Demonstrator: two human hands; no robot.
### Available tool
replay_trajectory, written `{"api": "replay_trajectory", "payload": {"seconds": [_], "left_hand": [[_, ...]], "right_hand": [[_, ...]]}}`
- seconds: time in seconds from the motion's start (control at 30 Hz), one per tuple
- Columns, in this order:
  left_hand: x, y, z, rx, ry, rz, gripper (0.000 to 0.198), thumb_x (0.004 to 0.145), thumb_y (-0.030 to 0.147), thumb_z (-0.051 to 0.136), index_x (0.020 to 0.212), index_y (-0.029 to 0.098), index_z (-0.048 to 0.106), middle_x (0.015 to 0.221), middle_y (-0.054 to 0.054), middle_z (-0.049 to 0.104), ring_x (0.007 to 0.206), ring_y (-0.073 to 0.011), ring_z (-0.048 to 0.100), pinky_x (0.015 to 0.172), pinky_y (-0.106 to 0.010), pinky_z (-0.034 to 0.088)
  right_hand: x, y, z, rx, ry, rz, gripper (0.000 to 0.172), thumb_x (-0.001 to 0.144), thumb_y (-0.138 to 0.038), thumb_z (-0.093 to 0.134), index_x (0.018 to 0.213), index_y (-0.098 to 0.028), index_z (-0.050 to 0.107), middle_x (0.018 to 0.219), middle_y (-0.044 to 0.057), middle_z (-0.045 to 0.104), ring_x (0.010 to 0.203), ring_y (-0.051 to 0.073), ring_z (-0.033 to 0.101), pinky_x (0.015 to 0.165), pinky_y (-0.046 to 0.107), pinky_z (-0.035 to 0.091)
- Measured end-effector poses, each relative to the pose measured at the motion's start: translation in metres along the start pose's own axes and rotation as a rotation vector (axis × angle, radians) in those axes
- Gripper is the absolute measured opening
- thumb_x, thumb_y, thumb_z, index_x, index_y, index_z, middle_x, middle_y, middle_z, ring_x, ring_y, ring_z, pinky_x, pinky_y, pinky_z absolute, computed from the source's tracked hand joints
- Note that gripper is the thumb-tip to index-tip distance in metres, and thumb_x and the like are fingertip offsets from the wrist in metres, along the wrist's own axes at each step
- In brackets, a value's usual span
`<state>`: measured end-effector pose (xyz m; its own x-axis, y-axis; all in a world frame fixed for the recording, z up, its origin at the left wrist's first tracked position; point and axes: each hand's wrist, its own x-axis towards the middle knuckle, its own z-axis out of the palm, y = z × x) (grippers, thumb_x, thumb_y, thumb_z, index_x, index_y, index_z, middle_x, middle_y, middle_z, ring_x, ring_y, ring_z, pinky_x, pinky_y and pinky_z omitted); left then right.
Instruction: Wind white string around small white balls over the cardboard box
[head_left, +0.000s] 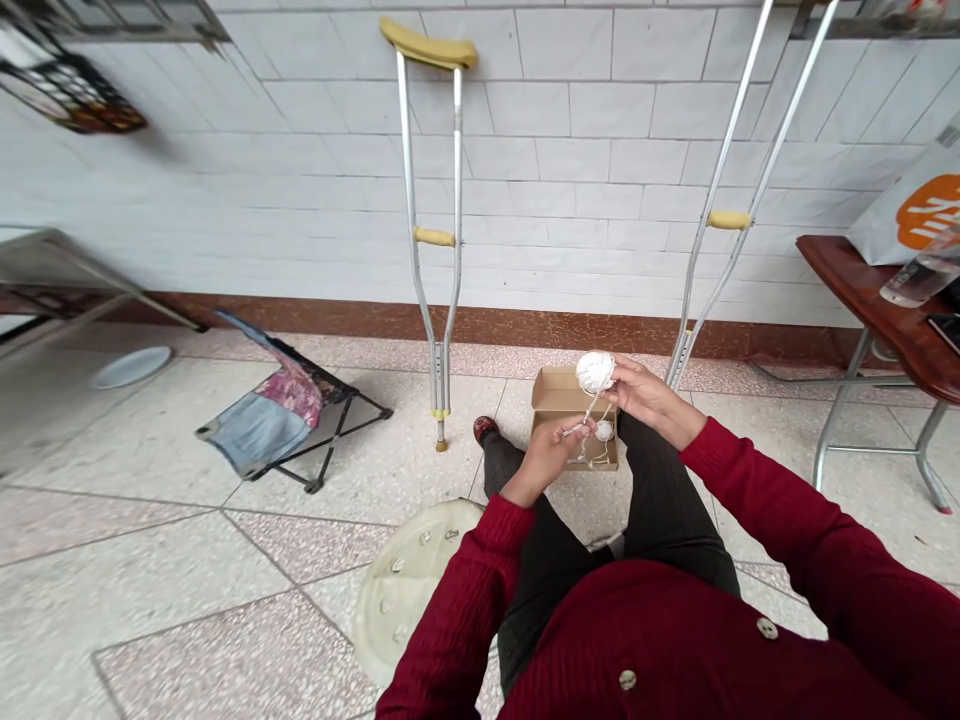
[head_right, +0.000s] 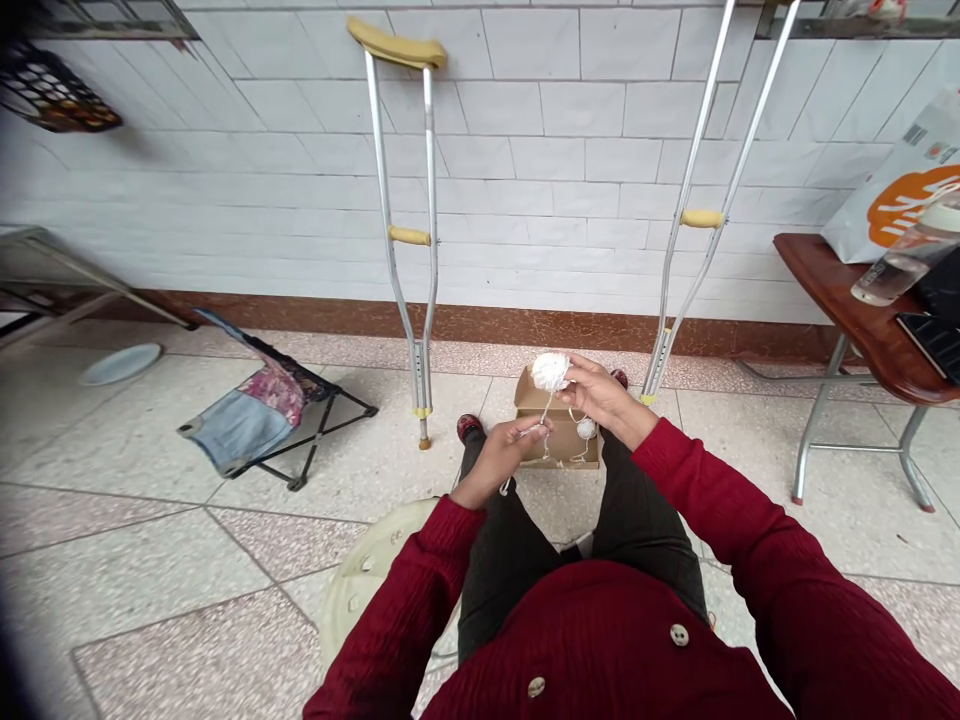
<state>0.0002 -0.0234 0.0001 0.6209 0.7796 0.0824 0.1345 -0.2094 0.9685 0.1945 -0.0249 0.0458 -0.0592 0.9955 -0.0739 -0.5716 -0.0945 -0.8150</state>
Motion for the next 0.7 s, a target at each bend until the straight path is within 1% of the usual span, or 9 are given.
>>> {"api": "replay_trajectory", "payload": {"seconds": [0.1, 0.23, 0.33, 0.4, 0.43, 0.47, 0.53, 0.63, 0.7], "left_hand": [[0.002, 0.002, -0.011, -0.205, 0.015, 0.000, 0.038, 0.090, 0.041, 0.052, 0.111, 0.013, 0.066, 0.105, -0.010, 0.071, 0.098, -0.0234, 0.065, 0.092, -0.037, 0.049], [0.008, -0.013, -0.032, -0.275, 0.136, -0.008, 0.044, 0.086, 0.043, 0.057, 0.117, 0.012, 0.062, 0.097, -0.011, 0.072, 0.093, -0.0231, 0.068, 0.092, -0.041, 0.049], [0.013, -0.042, -0.043, -0.213, 0.340, -0.039, 0.046, 0.081, 0.040, 0.063, 0.117, 0.013, 0.060, 0.097, -0.009, 0.072, 0.099, -0.0228, 0.066, 0.098, -0.041, 0.045], [0.015, -0.062, -0.042, -0.169, 0.491, -0.095, 0.048, 0.079, 0.040, 0.064, 0.119, 0.014, 0.058, 0.106, -0.011, 0.070, 0.106, -0.0235, 0.063, 0.100, -0.041, 0.044], [0.016, -0.069, -0.040, -0.149, 0.529, -0.123, 0.049, 0.079, 0.040, 0.063, 0.120, 0.014, 0.057, 0.111, -0.012, 0.068, 0.110, -0.0238, 0.062, 0.100, -0.041, 0.044], [0.017, -0.073, -0.036, -0.133, 0.531, -0.140, 0.049, 0.080, 0.041, 0.062, 0.121, 0.014, 0.056, 0.115, -0.012, 0.067, 0.112, -0.0241, 0.060, 0.100, -0.041, 0.044], [0.018, -0.070, -0.023, -0.126, 0.459, -0.117, 0.051, 0.080, 0.041, 0.061, 0.124, 0.016, 0.054, 0.122, -0.013, 0.063, 0.115, -0.0241, 0.059, 0.101, -0.040, 0.044], [0.022, -0.042, 0.001, -0.187, 0.258, 0.001, 0.057, 0.078, 0.038, 0.066, 0.129, 0.018, 0.051, 0.129, -0.013, 0.059, 0.117, -0.0243, 0.057, 0.101, -0.039, 0.044], [0.023, -0.021, 0.017, -0.256, 0.111, 0.025, 0.054, 0.080, 0.037, 0.066, 0.128, 0.017, 0.053, 0.125, -0.012, 0.062, 0.114, -0.0242, 0.059, 0.099, -0.038, 0.045]], "right_hand": [[0.001, -0.009, 0.002, 0.077, -0.006, 0.036, 0.033, 0.069, -0.015, 0.070, 0.100, -0.020, 0.062, 0.083, 0.000, 0.067, 0.065, 0.010, 0.058, 0.050, 0.017, 0.043], [-0.002, -0.017, 0.001, 0.175, 0.024, 0.051, 0.024, 0.071, -0.015, 0.068, 0.094, -0.019, 0.062, 0.078, 0.000, 0.066, 0.059, 0.008, 0.055, 0.042, 0.014, 0.039], [-0.005, -0.025, 0.006, 0.209, 0.048, 0.015, 0.021, 0.073, -0.014, 0.066, 0.092, -0.020, 0.062, 0.080, -0.001, 0.066, 0.057, 0.007, 0.052, 0.039, 0.013, 0.038], [-0.006, -0.029, 0.012, 0.209, 0.065, -0.015, 0.021, 0.073, -0.014, 0.065, 0.093, -0.020, 0.062, 0.082, -0.001, 0.066, 0.057, 0.007, 0.052, 0.040, 0.013, 0.039], [-0.005, -0.031, 0.015, 0.208, 0.071, -0.024, 0.021, 0.073, -0.014, 0.065, 0.093, -0.020, 0.061, 0.084, -0.001, 0.066, 0.058, 0.007, 0.052, 0.040, 0.013, 0.040], [-0.005, -0.033, 0.018, 0.207, 0.074, -0.026, 0.021, 0.073, -0.014, 0.064, 0.093, -0.020, 0.061, 0.085, 0.000, 0.066, 0.058, 0.008, 0.052, 0.040, 0.013, 0.040], [-0.003, -0.034, 0.022, 0.204, 0.072, -0.019, 0.020, 0.073, -0.014, 0.063, 0.092, -0.020, 0.060, 0.085, 0.000, 0.065, 0.058, 0.008, 0.051, 0.040, 0.013, 0.040], [0.000, -0.034, 0.027, 0.213, 0.071, -0.016, 0.018, 0.074, -0.015, 0.062, 0.091, -0.020, 0.059, 0.084, 0.000, 0.064, 0.059, 0.008, 0.052, 0.040, 0.013, 0.040], [0.001, -0.035, 0.030, 0.247, 0.087, -0.018, 0.016, 0.076, -0.013, 0.060, 0.090, -0.019, 0.059, 0.084, 0.000, 0.064, 0.060, 0.008, 0.052, 0.040, 0.012, 0.041]]}}
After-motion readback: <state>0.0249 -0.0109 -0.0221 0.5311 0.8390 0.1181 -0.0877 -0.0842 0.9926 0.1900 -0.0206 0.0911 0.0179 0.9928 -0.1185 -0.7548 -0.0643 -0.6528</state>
